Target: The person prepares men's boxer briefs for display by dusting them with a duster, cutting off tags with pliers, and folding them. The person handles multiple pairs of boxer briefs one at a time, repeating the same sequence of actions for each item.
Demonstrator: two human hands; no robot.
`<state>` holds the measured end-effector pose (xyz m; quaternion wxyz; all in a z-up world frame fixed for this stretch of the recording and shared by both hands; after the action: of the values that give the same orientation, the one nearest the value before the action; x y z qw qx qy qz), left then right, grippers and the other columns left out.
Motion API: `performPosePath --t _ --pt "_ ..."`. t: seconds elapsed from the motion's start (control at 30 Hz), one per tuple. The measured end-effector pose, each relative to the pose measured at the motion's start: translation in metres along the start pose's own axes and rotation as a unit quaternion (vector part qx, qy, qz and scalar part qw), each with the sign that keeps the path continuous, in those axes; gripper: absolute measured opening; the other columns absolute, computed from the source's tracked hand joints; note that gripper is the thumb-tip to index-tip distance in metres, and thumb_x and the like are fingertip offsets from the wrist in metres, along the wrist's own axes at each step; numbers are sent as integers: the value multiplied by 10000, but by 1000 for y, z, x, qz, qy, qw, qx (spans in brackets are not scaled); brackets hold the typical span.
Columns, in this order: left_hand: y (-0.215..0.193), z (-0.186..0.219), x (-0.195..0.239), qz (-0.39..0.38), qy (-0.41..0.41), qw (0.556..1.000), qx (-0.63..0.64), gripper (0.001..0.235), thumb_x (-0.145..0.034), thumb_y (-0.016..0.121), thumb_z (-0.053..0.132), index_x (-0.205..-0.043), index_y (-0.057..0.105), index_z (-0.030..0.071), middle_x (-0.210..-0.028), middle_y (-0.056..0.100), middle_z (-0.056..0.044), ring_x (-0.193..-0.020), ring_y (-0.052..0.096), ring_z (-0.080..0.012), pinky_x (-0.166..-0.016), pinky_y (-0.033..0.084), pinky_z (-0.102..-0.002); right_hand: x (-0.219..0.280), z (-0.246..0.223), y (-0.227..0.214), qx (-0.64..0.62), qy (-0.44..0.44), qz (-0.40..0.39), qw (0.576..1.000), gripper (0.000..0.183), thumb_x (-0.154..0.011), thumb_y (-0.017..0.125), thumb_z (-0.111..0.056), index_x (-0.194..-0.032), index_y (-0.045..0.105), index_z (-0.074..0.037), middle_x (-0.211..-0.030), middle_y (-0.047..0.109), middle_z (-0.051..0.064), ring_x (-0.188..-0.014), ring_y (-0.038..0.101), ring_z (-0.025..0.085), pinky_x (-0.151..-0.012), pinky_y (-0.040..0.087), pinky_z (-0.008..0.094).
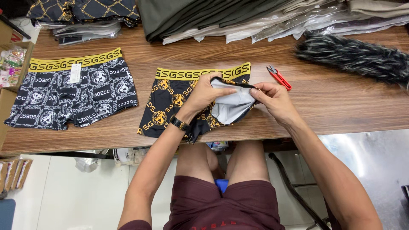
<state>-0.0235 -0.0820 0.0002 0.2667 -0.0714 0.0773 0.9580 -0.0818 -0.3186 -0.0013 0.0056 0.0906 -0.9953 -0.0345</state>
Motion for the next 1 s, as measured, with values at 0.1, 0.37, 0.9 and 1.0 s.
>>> performPosePath --t 0.1,0.37,0.9,1.0 --pt "-3 -7 3 49 12 998 44 84 -844 827 19 -861 746 22 -848 721 11 -761 638 -33 -674 514 -203 -4 0 -6 20 -1 25 999 166 -1005 686 -120 -1084 751 12 -952 746 26 -848 660 61 -783 537 230" --pt "-10 -2 10 52 8 998 -39 177 -892 820 55 -787 684 16 -774 680 31 -699 548 -12 -606 433 -199 7 -11 -16 139 65 -21 988 174 -979 741 -154 -1038 789 3 -848 736 38 -731 619 87 -654 491 260" --pt "-18 62 55 -59 147 921 -355 158 -988 714 193 -1057 681 55 -1128 750 -106 -1084 705 -278 -952 534 -420 1 0 -74 647 -174 177 721 302 -1011 743 -259 -1154 702 4 -1052 609 215 -976 600 395 -829 500 486" --pt "-67 45 44 71 95 850 -513 184 -1028 654 169 -1142 665 25 -1122 698 -140 -1092 644 -323 -971 487 -468 3 0 -78 639 -178 181 726 213 -1153 608 -180 -1071 649 12 -1010 615 207 -925 614 373 -847 510 479"
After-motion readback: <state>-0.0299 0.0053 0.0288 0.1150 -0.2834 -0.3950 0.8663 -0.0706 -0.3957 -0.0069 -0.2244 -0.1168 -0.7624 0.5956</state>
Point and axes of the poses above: each hand's wrist, its own x-axis away from the middle knuckle, its own y-axis out of the palm, z = x × y, the point moved 3 cm from there along -x, towards the middle knuckle
